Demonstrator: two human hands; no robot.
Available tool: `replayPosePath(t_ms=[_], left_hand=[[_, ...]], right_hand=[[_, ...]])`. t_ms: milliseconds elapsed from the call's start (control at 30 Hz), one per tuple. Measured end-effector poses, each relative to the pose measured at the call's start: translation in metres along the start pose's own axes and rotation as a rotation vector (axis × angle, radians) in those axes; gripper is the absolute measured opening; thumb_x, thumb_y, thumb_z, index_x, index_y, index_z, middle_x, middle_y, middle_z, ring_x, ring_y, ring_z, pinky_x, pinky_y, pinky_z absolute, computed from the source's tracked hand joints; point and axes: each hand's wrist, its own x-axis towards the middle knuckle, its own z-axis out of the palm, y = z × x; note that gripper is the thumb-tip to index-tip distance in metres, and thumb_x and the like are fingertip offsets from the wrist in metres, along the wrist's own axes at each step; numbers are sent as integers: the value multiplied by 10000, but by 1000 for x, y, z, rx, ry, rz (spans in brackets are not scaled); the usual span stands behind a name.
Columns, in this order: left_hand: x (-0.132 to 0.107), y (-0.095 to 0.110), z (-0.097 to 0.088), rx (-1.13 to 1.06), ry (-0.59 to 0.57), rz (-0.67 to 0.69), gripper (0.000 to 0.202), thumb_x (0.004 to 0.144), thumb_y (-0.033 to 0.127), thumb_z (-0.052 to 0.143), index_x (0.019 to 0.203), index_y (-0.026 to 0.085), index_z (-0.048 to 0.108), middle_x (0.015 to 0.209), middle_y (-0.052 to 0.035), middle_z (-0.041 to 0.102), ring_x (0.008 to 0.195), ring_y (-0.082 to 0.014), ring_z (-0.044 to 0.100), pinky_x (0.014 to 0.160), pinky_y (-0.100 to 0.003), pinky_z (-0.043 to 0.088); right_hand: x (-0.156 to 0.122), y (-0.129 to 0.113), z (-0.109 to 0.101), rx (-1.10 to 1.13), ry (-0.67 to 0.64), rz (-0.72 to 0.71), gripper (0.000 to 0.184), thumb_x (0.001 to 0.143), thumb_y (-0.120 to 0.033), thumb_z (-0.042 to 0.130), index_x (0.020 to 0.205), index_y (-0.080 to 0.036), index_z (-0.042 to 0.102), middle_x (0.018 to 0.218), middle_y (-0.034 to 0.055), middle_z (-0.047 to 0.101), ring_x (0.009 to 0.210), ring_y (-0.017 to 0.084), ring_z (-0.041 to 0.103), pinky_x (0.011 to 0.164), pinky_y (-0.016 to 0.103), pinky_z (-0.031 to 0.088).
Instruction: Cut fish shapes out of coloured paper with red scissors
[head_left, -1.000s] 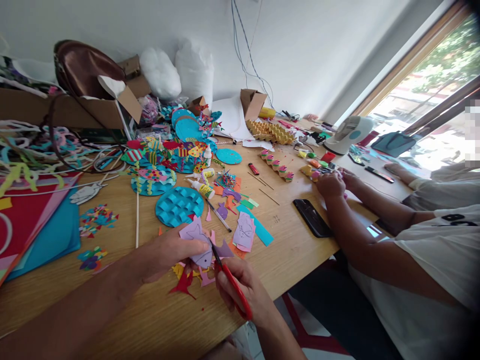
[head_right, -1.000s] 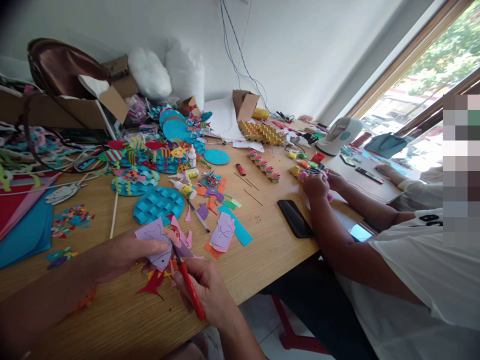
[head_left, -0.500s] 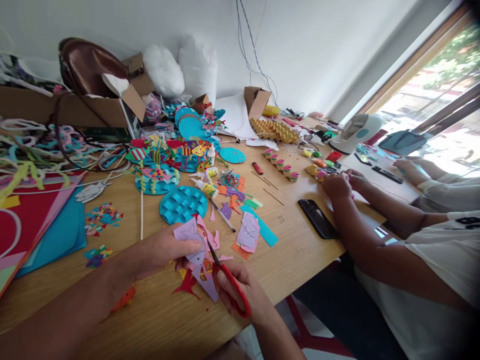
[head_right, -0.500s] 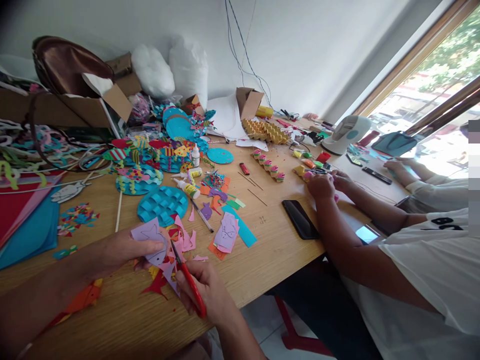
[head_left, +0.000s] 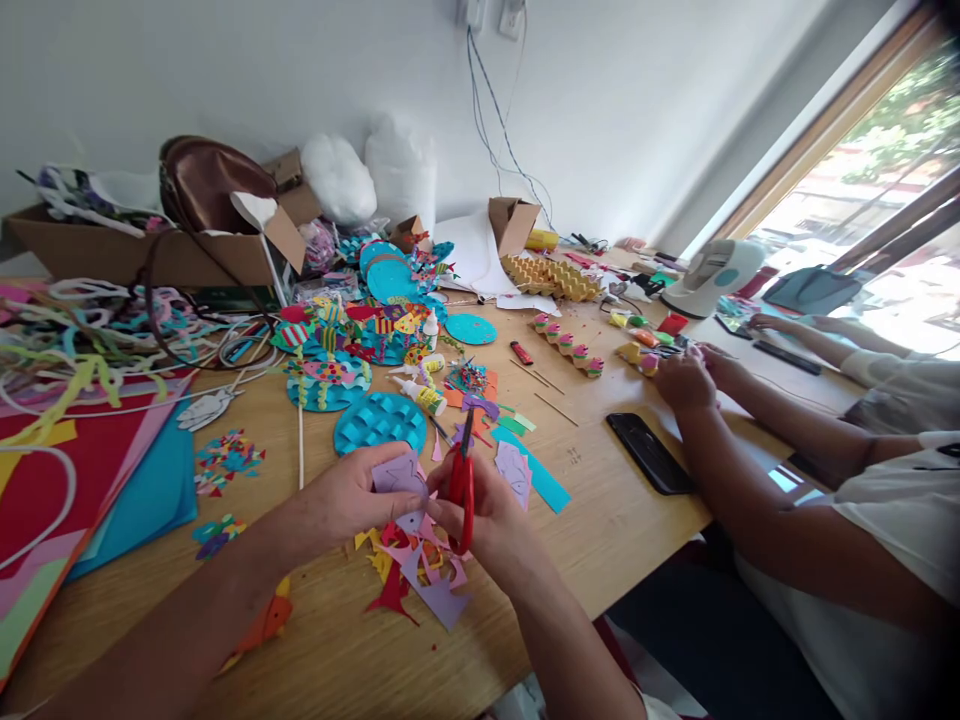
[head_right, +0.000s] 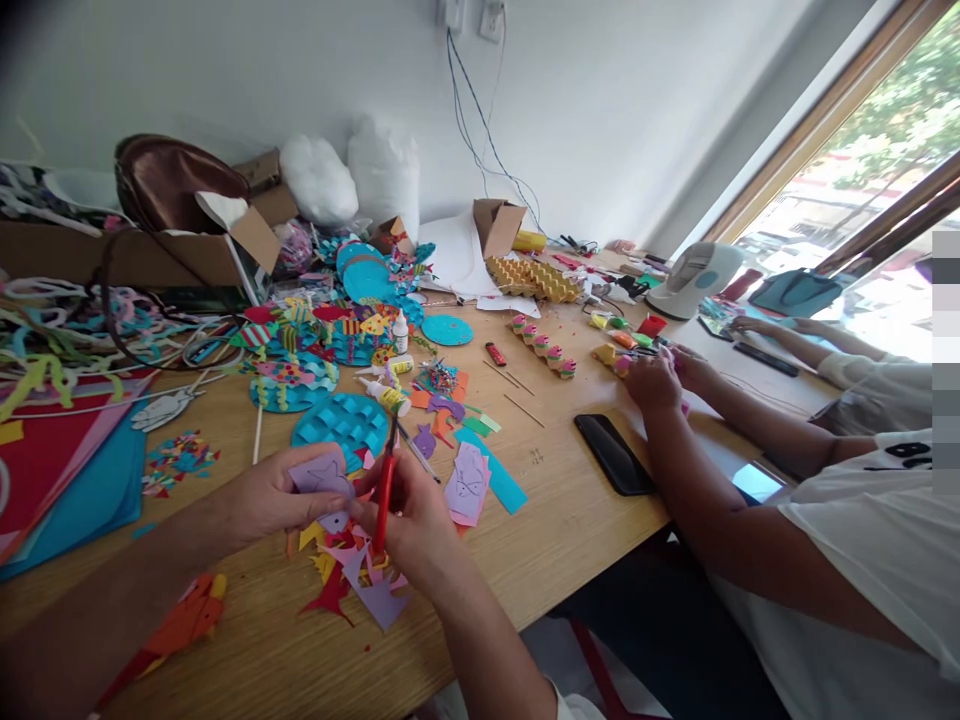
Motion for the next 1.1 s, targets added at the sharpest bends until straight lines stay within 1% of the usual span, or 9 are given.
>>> replayPosePath(t_ms=[100, 200, 367, 533, 700, 833, 900, 1000, 1100], left_hand=[[4, 0, -4, 38, -18, 33, 202, 669, 325, 676, 665, 196, 520, 563, 71, 462, 513, -93, 412, 469, -201, 291], [7, 2, -6, -14, -21, 47, 213, 660, 335, 687, 671, 196, 526, 571, 67, 477, 531, -100, 428, 490, -208, 314], [8, 8, -3, -174, 104, 64, 289, 685, 401, 670, 861, 185, 596, 701, 18, 599, 596, -130, 507, 517, -226, 375], [11, 13, 6, -221, 289, 81, 231, 652, 358, 671, 787, 179, 617, 665, 22, 605, 621, -148, 533, 574, -251, 424], [11, 19, 10, -264, 305, 96, 174, 625, 318, 658, 725, 184, 610, 634, 27, 612, 644, -165, 561, 603, -264, 441], [9, 19, 8, -317, 267, 53, 175, 630, 334, 651, 688, 183, 582, 559, 48, 552, 524, -127, 496, 495, -239, 379], [8, 19, 7, -347, 245, 47, 183, 640, 342, 645, 673, 185, 557, 542, 57, 527, 490, -106, 454, 466, -226, 352], [6, 18, 4, -342, 217, 59, 184, 660, 337, 637, 660, 182, 538, 541, 60, 508, 489, -90, 430, 474, -216, 355], [4, 18, 3, -298, 170, 58, 208, 673, 341, 618, 596, 188, 501, 509, 60, 478, 466, -84, 412, 464, -218, 353]], right_hand=[[10, -2, 4, 55, 4, 8, 353, 594, -299, 807, 753, -196, 510, 680, -46, 552, 578, 101, 483, 530, 220, 395], [15, -2, 6, 86, 28, -2, 318, 596, -263, 783, 754, -193, 515, 666, -52, 551, 571, 98, 483, 525, 215, 394], [20, -6, 12, 143, 175, -96, 232, 638, -232, 708, 765, -189, 519, 660, -52, 550, 554, 94, 485, 522, 213, 399], [23, -6, 24, 197, 213, -120, 218, 644, -230, 698, 769, -194, 523, 622, -59, 536, 522, 90, 458, 490, 203, 388], [22, -7, 28, 215, 250, -127, 229, 654, -261, 720, 778, -196, 539, 618, -58, 525, 518, 90, 456, 483, 200, 385], [15, -6, 20, 143, 145, -96, 289, 725, -415, 690, 715, -185, 515, 562, -47, 515, 492, 95, 466, 462, 201, 376], [9, -3, 13, 66, 41, -58, 403, 773, -534, 618, 633, -184, 475, 496, -45, 483, 439, 87, 435, 419, 196, 334], [-2, 4, 5, -31, -76, 9, 526, 769, -667, 549, 589, -181, 459, 460, -42, 462, 385, 72, 397, 377, 189, 290], [-10, 8, 1, -54, -133, 59, 542, 757, -698, 544, 600, -186, 459, 446, -49, 460, 360, 67, 383, 367, 185, 287]])
